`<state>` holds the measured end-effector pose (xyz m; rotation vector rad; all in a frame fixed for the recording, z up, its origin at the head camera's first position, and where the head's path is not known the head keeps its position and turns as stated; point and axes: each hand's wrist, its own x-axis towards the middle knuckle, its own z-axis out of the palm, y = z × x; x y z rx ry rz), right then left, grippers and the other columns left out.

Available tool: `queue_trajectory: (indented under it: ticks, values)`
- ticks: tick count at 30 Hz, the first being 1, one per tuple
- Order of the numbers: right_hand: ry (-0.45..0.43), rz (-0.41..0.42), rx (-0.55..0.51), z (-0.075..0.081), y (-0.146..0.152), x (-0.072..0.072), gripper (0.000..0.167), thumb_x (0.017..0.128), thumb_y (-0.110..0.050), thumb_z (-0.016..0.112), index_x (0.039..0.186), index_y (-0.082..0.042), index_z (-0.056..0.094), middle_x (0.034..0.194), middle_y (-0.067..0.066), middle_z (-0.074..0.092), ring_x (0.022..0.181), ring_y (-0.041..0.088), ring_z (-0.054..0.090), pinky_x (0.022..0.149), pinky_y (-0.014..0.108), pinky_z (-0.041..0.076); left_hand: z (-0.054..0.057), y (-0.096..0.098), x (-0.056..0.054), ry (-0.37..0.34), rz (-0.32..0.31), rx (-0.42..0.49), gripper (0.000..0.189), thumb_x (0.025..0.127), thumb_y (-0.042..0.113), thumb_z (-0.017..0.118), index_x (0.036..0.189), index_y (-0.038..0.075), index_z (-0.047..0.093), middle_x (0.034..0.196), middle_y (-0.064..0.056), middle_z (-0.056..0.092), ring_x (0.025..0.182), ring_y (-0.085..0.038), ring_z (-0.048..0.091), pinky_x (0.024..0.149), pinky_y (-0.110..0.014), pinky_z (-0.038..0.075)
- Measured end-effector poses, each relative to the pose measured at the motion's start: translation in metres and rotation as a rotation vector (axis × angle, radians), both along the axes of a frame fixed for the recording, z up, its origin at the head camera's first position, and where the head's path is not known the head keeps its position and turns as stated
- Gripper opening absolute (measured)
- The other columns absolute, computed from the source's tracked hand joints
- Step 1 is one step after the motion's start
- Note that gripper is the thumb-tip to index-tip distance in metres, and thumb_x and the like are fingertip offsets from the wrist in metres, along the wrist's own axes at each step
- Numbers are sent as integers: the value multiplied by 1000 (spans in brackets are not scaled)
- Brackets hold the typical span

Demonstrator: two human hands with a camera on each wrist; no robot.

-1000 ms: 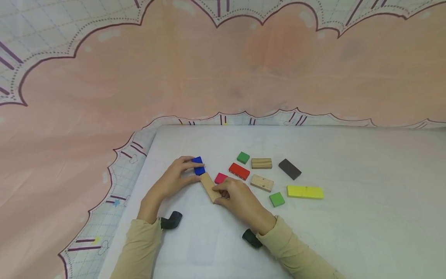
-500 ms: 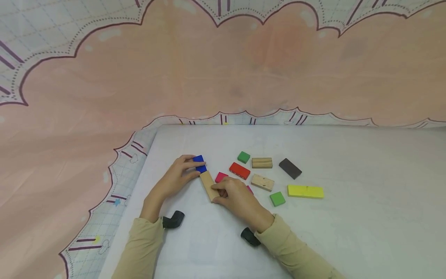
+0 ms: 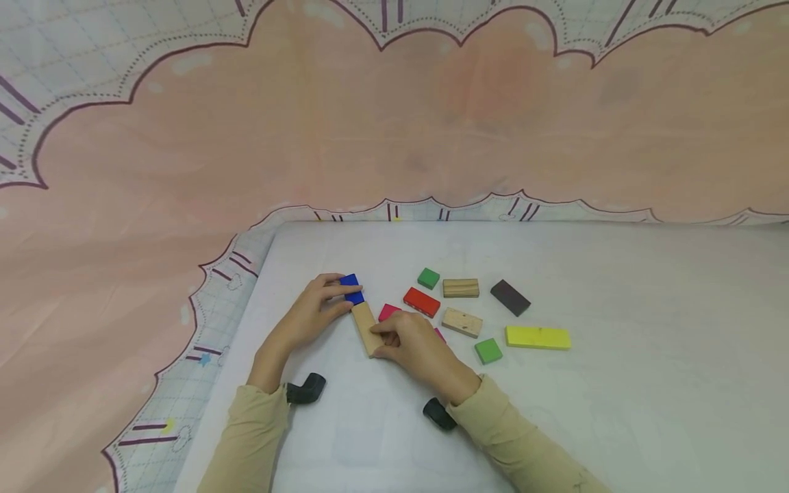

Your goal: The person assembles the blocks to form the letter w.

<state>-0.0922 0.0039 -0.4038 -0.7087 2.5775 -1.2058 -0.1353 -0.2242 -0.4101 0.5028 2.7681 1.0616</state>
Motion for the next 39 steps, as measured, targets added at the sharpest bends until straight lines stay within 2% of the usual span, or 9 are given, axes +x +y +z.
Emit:
queue_trajectory:
  ticks: [10, 18, 39]
  values:
    - [-21, -13, 2, 2, -3, -1, 35, 79, -11, 83, 112, -2, 75, 81, -1, 66, 67, 5, 56, 60, 17, 49, -2, -1, -1, -5, 9, -4, 35, 98, 18, 63, 133, 15, 65, 149, -23, 39, 139, -45, 37, 113, -63, 32]
    - [-7, -14, 9, 3, -5, -1, 35, 79, -10, 84, 112, -1, 75, 78, -2, 64, 66, 4, 54, 58, 15, 47, -2, 1, -1, -17, 25, 35, 33, 99, 17, 61, 132, 14, 66, 149, -21, 40, 140, -43, 36, 114, -62, 31]
    - [-1, -21, 20, 3, -10, -3, 36, 78, -11, 85, 111, -1, 75, 74, -1, 63, 64, 5, 54, 57, 15, 46, -2, 5, -2, -11, 47, 28, 33, 100, 18, 60, 133, 14, 65, 152, -19, 39, 143, -43, 31, 115, -62, 29]
